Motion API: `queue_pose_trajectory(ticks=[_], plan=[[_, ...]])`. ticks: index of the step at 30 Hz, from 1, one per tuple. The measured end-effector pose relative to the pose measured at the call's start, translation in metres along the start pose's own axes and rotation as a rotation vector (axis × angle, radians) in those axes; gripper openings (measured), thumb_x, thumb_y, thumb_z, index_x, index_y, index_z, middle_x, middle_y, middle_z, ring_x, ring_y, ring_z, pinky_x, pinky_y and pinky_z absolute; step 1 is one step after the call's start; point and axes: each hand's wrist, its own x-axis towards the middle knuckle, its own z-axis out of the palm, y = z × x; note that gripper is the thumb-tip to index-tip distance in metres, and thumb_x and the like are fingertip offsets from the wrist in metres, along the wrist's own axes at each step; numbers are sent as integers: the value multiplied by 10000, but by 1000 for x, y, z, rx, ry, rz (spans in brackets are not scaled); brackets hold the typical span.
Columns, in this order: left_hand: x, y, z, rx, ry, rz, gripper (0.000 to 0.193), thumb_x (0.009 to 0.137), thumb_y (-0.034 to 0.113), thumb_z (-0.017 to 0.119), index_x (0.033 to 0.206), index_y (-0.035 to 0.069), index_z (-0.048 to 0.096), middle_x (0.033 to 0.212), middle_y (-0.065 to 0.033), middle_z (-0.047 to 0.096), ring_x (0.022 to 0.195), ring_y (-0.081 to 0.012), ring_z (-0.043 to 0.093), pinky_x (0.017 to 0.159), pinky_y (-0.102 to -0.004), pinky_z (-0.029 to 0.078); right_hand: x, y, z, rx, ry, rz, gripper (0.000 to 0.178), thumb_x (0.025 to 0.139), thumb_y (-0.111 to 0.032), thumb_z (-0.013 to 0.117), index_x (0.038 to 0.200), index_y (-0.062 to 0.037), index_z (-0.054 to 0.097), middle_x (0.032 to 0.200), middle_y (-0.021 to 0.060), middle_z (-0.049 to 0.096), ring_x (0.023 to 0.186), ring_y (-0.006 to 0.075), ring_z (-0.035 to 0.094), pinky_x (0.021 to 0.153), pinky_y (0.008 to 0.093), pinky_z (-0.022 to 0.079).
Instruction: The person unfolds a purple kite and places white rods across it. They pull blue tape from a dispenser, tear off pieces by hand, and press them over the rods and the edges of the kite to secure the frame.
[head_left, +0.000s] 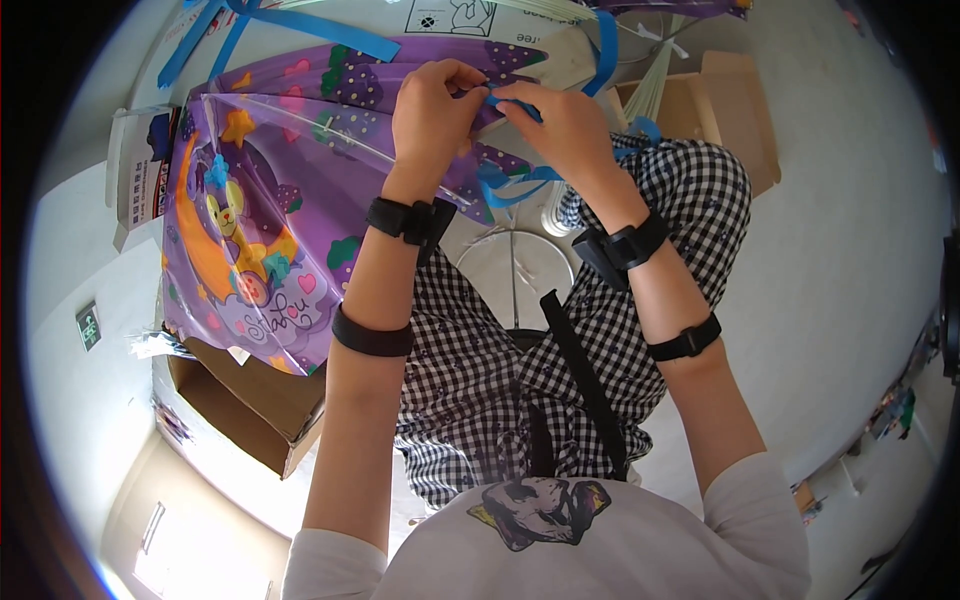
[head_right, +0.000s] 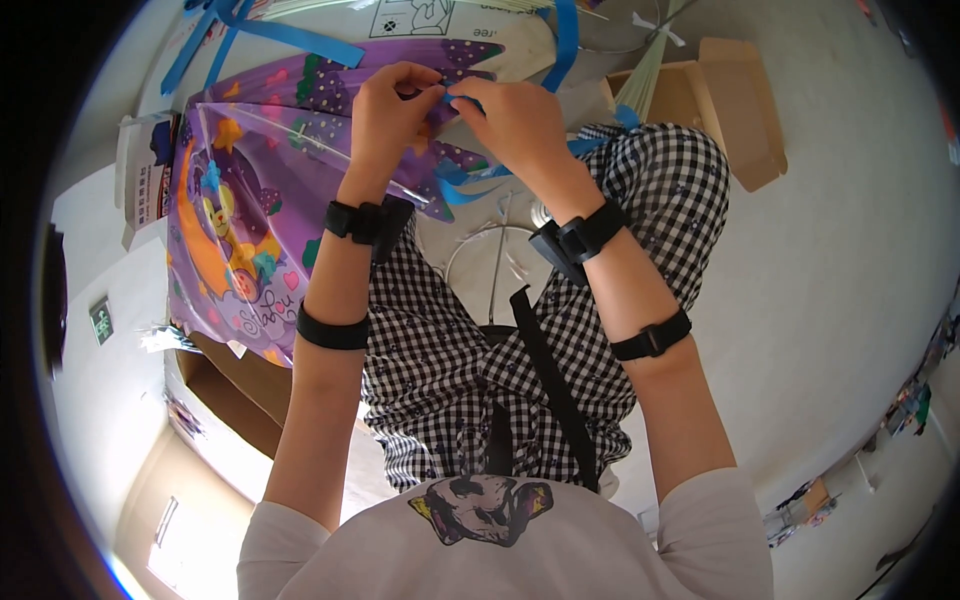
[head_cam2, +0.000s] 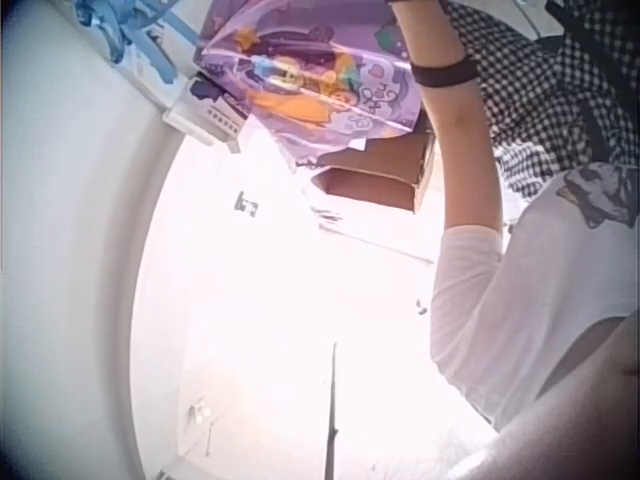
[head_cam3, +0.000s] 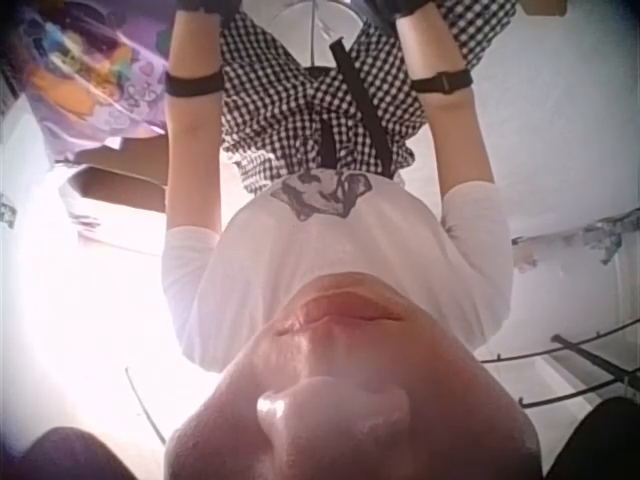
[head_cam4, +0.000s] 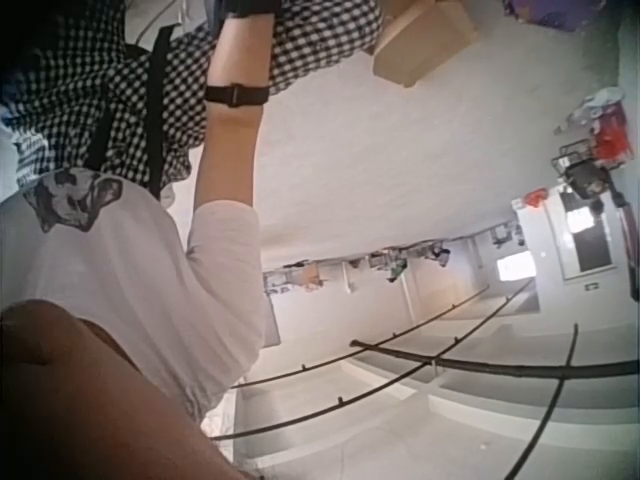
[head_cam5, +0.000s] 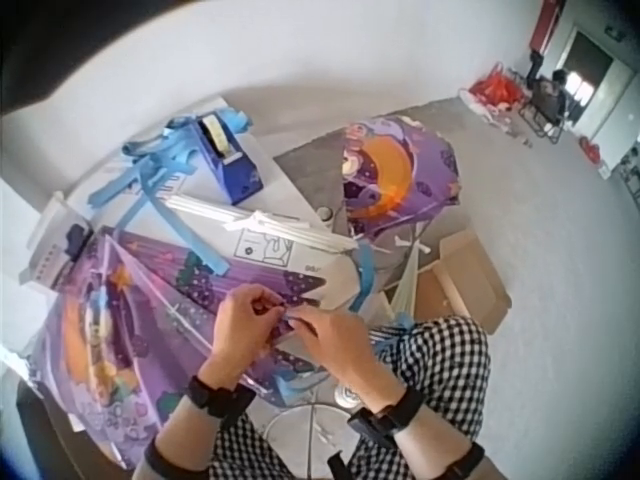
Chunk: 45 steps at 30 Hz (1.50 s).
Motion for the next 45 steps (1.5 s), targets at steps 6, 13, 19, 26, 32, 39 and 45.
queue_pose_trajectory(ticks=[6,13,19,26,32,39,45], plan=[[-1,0,-2,-23,-30,-29,147,788,104,694,919,39,710,814,-73,684,625,-182,663,568,-318,507,-2,3,5,-23,55,-45,147,909,-239,635,1009,-186,729,732,67,693,649,269,665,547,367,499],[16,1,-27,38,-64,125,195,861,74,648,1038,4,693,849,-65,691,708,-119,661,628,-244,519,1,1,13,70,61,-3,167,934,-236,631,1045,-173,738,710,56,691,546,182,633,502,307,448],[53,46,-61,144,-18,181,233,855,72,627,1067,9,701,885,-69,716,800,-112,658,726,-235,508,-1,5,9,11,121,-19,144,908,-211,647,1016,-164,730,753,67,707,605,231,658,532,340,489],[142,99,-96,245,148,285,179,822,96,648,963,4,708,872,-112,723,739,-196,702,685,-305,533,-6,-5,3,69,67,14,152,886,-170,681,1022,-131,737,768,76,718,603,223,676,534,322,507],[178,82,-99,-442,302,-194,168,902,125,616,948,-35,641,853,-110,672,761,-233,682,683,-360,558,-3,-2,4,94,89,19,142,884,-166,681,1008,-125,737,787,64,725,623,219,682,543,319,515],[173,70,-61,-784,454,-376,320,859,301,710,926,3,617,843,-91,634,715,-200,607,600,-346,465,-3,0,4,70,73,48,135,883,-161,680,999,-122,737,782,62,723,625,215,681,538,318,511],[200,83,-99,-365,319,-328,312,848,274,708,753,-5,605,634,-56,581,440,-125,454,398,-290,334,-1,-7,5,75,87,27,127,878,-161,685,984,-115,738,775,64,721,610,217,674,530,317,508]])
